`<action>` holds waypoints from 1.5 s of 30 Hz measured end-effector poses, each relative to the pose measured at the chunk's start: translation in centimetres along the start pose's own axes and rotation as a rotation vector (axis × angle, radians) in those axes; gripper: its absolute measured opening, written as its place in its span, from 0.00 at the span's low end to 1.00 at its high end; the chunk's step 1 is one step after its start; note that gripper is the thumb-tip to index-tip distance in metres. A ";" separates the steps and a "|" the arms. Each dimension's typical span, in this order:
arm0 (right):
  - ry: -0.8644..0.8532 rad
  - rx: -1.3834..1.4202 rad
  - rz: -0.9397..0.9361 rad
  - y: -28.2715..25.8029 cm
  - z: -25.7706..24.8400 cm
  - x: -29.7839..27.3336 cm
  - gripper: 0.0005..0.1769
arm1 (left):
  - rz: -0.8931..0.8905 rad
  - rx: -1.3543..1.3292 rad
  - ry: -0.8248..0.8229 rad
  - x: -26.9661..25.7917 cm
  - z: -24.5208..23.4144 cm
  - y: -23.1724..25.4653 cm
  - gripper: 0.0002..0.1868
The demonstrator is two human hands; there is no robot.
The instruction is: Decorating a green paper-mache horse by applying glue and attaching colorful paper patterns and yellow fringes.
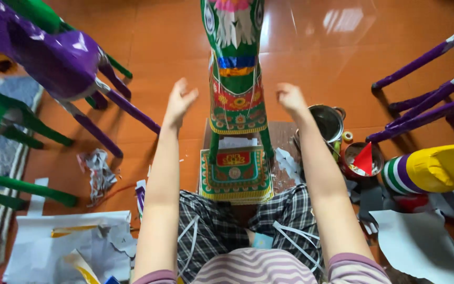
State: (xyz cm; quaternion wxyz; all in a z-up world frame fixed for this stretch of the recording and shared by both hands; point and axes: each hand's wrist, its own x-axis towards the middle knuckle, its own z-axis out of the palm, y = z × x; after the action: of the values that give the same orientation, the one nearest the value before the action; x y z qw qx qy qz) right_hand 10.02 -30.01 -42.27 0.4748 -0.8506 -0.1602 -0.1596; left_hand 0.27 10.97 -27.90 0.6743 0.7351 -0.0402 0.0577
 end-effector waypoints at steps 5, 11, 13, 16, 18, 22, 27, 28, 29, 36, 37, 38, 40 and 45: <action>-0.556 -0.141 0.503 -6.8 1.4 -9.0 0.39 | -0.426 0.374 -0.153 -6.3 1.5 -13.8 0.43; -0.534 0.375 0.633 -4.1 3.3 -11.1 0.38 | -0.535 0.596 -0.316 -7.0 3.8 -20.3 0.44; -0.549 0.382 0.640 -2.3 3.5 -11.0 0.37 | -0.530 0.688 -0.360 -7.0 4.2 -18.8 0.51; -0.612 0.324 0.439 -1.3 2.9 -8.8 0.12 | -0.423 0.784 -0.372 -5.9 4.0 -19.5 0.33; -0.596 0.266 0.293 -2.8 3.8 -5.3 0.17 | -0.215 0.585 -0.072 -4.6 2.9 -19.0 0.26; -0.520 0.231 0.175 -3.4 7.8 4.1 0.21 | -0.180 0.303 0.334 -3.8 3.9 -19.0 0.21; -0.138 0.195 0.269 -3.8 18.4 15.8 0.13 | -0.406 0.595 0.343 -9.4 8.4 -24.3 0.22; -0.137 0.198 0.275 -3.5 20.3 17.5 0.13 | -0.409 0.600 0.339 -10.6 9.0 -25.9 0.22; -0.037 0.266 0.311 -3.1 22.2 19.2 0.15 | -0.192 0.826 0.306 -11.9 9.7 -27.7 0.21; 0.283 0.102 0.377 -1.2 29.7 28.3 0.16 | 0.070 0.907 0.147 -12.5 9.9 -26.0 0.17; 0.289 0.103 0.382 0.0 30.7 29.1 0.16 | 0.072 0.909 0.140 -12.4 9.8 -25.9 0.17; 0.331 0.042 0.352 1.2 31.7 29.8 0.19 | 0.058 0.911 0.125 -12.4 9.8 -25.8 0.17; 0.370 -0.015 0.327 3.2 33.5 31.1 0.24 | 0.041 0.918 0.107 -12.3 9.8 -25.6 0.17; 0.405 -0.012 0.286 6.9 37.0 33.0 0.25 | 0.011 0.990 0.068 -12.9 10.0 -26.5 0.18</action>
State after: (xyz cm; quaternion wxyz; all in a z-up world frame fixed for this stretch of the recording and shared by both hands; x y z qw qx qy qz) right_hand 46.99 2.36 -51.93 0.5097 -0.8181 0.0612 -0.2590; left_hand -8.58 3.08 -56.68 0.2448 0.9646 0.0102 0.0976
